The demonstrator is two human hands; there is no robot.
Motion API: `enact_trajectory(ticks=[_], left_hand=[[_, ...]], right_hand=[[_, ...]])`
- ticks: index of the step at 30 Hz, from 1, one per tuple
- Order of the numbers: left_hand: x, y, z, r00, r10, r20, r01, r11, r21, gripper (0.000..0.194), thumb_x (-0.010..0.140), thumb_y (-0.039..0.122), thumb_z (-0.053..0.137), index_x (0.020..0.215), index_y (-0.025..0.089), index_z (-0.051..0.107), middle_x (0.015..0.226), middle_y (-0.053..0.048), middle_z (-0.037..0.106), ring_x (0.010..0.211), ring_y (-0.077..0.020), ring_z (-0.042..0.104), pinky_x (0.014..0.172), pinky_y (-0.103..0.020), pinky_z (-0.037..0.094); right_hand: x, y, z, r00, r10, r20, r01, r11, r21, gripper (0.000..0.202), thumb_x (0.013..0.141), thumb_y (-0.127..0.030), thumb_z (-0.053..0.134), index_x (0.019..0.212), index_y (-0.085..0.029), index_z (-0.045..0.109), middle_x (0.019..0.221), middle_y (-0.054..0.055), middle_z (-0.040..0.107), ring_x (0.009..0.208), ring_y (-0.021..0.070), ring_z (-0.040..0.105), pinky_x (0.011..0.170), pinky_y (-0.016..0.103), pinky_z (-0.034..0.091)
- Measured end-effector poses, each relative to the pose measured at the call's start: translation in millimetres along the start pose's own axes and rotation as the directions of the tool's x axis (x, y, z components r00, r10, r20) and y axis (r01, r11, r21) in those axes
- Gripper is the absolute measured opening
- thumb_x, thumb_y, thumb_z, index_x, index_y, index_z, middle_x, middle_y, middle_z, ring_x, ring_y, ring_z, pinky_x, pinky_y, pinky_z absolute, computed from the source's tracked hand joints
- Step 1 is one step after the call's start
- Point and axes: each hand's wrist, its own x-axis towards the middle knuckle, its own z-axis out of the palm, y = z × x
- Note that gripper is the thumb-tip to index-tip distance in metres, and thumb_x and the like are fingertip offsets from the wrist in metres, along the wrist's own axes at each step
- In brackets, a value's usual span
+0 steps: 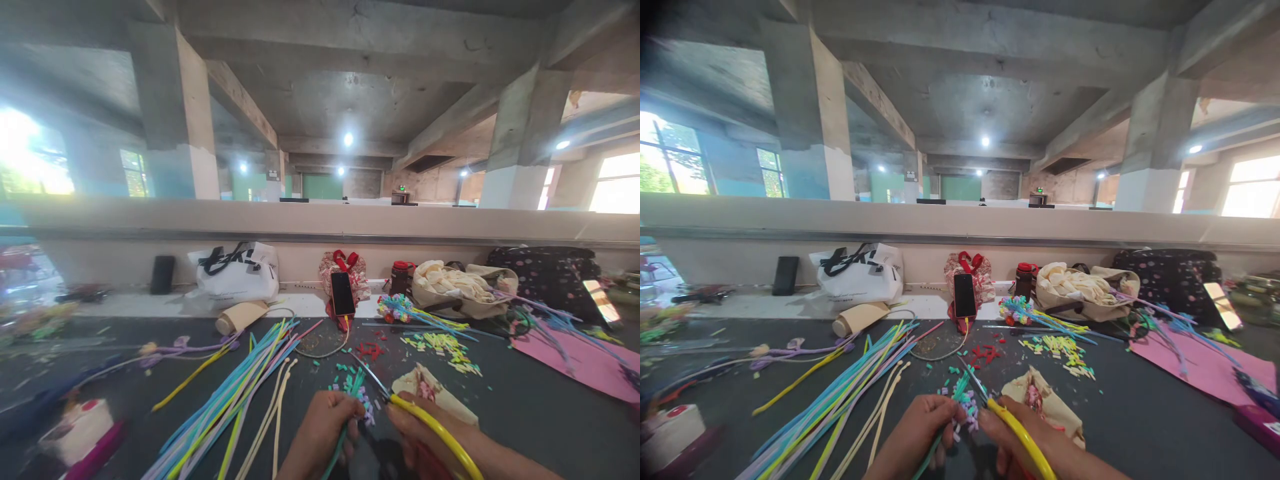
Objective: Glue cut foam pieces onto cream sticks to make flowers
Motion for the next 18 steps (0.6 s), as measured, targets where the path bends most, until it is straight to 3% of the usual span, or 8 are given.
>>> enact_trajectory(ticks=[6, 11, 15, 18], left_hand=[[0.1, -0.5, 0.1, 1.0, -0.017, 0.017, 0.017, 1.0, 0.019, 0.033, 0.058, 0.044, 0.055, 0.065, 0.012, 0.061, 0.038, 0.004, 0.049, 0.025, -0.0084, 0.039, 0.028, -0.019, 0.024], [0.4, -1.0, 0.1, 0.999, -0.026, 0.046, 0.026, 1.0, 0.018, 0.032, 0.059, 0.044, 0.054, 0.063, 0.013, 0.06, 0.039, 0.004, 0.049, 0.026, -0.0078, 0.039, 0.028, -0.018, 0.024], [0.0, -1.1, 1.3, 0.997, -0.065, 0.033, 0.064, 0.997, 0.04, 0.024, 0.059, 0.036, 0.05, 0.058, 0.014, 0.059, 0.038, 0.004, 0.047, 0.025, -0.0075, 0.039, 0.028, -0.017, 0.025], [0.7, -1.8, 1.4, 0.994, -0.111, -0.018, 0.112, 0.992, 0.065, 0.019, 0.059, 0.028, 0.046, 0.054, 0.014, 0.057, 0.037, 0.004, 0.046, 0.025, -0.0068, 0.039, 0.028, -0.017, 0.024]], right_hand=[[0.1, -0.2, 0.3, 1.0, 0.007, 0.014, -0.007, 1.0, -0.019, 0.046, 0.074, -0.063, 0.04, 0.075, -0.017, 0.048, 0.053, -0.004, 0.052, 0.036, 0.0043, 0.042, 0.033, 0.014, 0.028], [5.4, 2.0, 3.4, 0.999, 0.029, -0.042, -0.03, 0.999, -0.023, 0.045, 0.074, -0.062, 0.041, 0.07, -0.018, 0.047, 0.045, -0.006, 0.046, 0.027, 0.002, 0.034, 0.025, 0.012, 0.021], [15.2, 9.4, 1.6, 0.983, 0.175, -0.049, -0.172, 0.983, 0.056, 0.043, 0.073, -0.061, 0.043, 0.068, -0.018, 0.047, 0.038, -0.008, 0.041, 0.021, 0.0026, 0.032, 0.021, 0.011, 0.023], [24.6, 15.7, -2.9, 0.97, 0.24, 0.023, -0.242, 0.966, 0.088, 0.042, 0.071, -0.06, 0.045, 0.067, -0.018, 0.047, 0.037, -0.008, 0.041, 0.02, 0.0043, 0.034, 0.02, 0.012, 0.026]])
